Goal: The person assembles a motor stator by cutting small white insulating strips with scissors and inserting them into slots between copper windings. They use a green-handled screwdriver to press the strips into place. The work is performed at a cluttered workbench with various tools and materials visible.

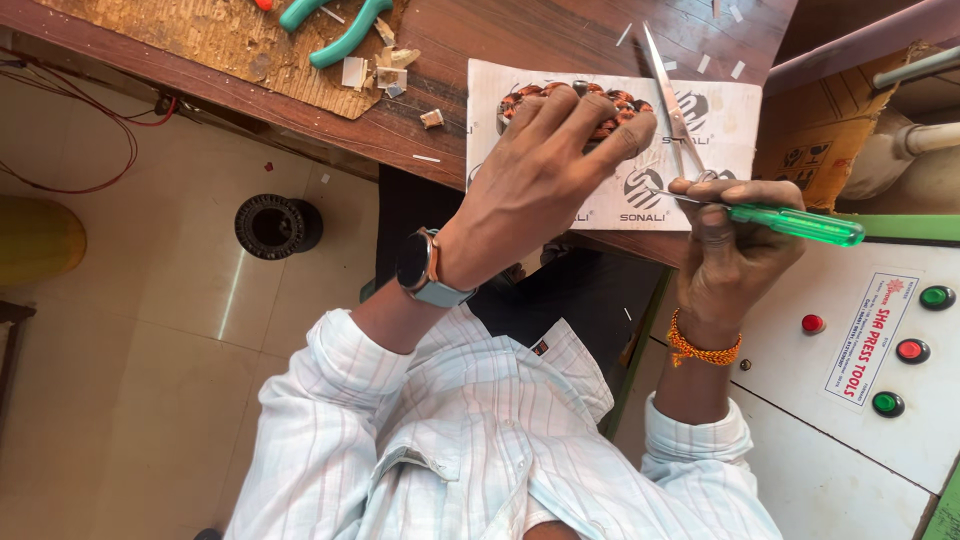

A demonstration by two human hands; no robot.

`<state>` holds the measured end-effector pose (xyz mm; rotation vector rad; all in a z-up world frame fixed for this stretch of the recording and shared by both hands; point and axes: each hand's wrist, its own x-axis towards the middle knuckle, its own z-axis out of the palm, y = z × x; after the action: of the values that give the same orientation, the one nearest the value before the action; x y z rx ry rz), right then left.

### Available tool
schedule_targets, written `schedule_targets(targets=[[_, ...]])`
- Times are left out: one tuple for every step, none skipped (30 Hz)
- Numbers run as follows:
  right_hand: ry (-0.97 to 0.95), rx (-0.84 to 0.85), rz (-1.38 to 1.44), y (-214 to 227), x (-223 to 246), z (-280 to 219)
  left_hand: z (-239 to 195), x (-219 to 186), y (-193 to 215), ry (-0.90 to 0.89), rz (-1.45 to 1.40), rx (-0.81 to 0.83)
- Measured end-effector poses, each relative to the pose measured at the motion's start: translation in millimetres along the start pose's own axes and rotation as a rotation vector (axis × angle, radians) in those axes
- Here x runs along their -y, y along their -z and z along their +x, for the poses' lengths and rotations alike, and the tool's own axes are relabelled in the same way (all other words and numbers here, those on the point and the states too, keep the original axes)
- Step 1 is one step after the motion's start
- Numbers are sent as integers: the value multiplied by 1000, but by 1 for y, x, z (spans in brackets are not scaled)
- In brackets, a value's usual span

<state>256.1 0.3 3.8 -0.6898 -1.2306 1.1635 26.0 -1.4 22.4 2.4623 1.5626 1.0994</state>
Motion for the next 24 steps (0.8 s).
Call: schedule_targets(targets=[[15,4,-4,0,0,0,1,3,-2,-1,-39,-7],[31,4,-11,1,1,-1,1,7,-3,-5,-81,-12],[51,7,-23,1,0,0,1,11,-3,-9,-124,-17],[65,8,-26,1,0,0,-2,16,-3,-30,-143,-19],[79,8,-29,0,0,0,-6,22,-1,-51,-163,-21],[83,13,-18,-3,0,0,-9,27,2,-66,-173,-20],[91,21,-26,-7,-2,0,-11,32,2,-67,-208,-30],[97,34,-36,-12,-2,0,-13,35,3,-64,-242,-44],[107,50,-65,-18,-4,0,-15,39,4,-62,-277,-59],[111,67,-91,-23,-5,1,-17,40,3,-59,-271,-74],[116,85,-117,-28,-6,1,-17,41,1,-55,-266,-89],[111,98,-139,-33,-7,1,-18,40,-1,-52,-267,-104],[118,108,-156,-37,-9,2,-19,41,-2,-51,-272,-100],[126,116,-176,-40,-11,3,-18,41,-3,-53,-278,-95],[144,121,-192,-43,-13,5,-18,40,-4,-54,-284,-91],[163,123,-207,-45,-14,7,-17,39,-5,-51,-284,-90],[167,123,-210,-45,-15,8,-16,38,-4,-48,-284,-89],[170,121,-212,-46,-15,9,-16,37,-4,-45,-284,-87],[172,119,-215,-46,-15,9,-15,36,-3,-41,-289,-80],[174,118,-222,-45,-15,10,-15,36,-2,-38,-294,-74],[175,118,-229,-44,-15,10,-15,36,-1,-36,-300,-68],[175,119,-236,-44,-15,10,-15,36,0,-42,-316,-66],[179,119,-235,-44,-15,10,-15,36,1,-49,-332,-64],[183,121,-233,-44,-15,10,-14,36,2,-55,-347,-62]])
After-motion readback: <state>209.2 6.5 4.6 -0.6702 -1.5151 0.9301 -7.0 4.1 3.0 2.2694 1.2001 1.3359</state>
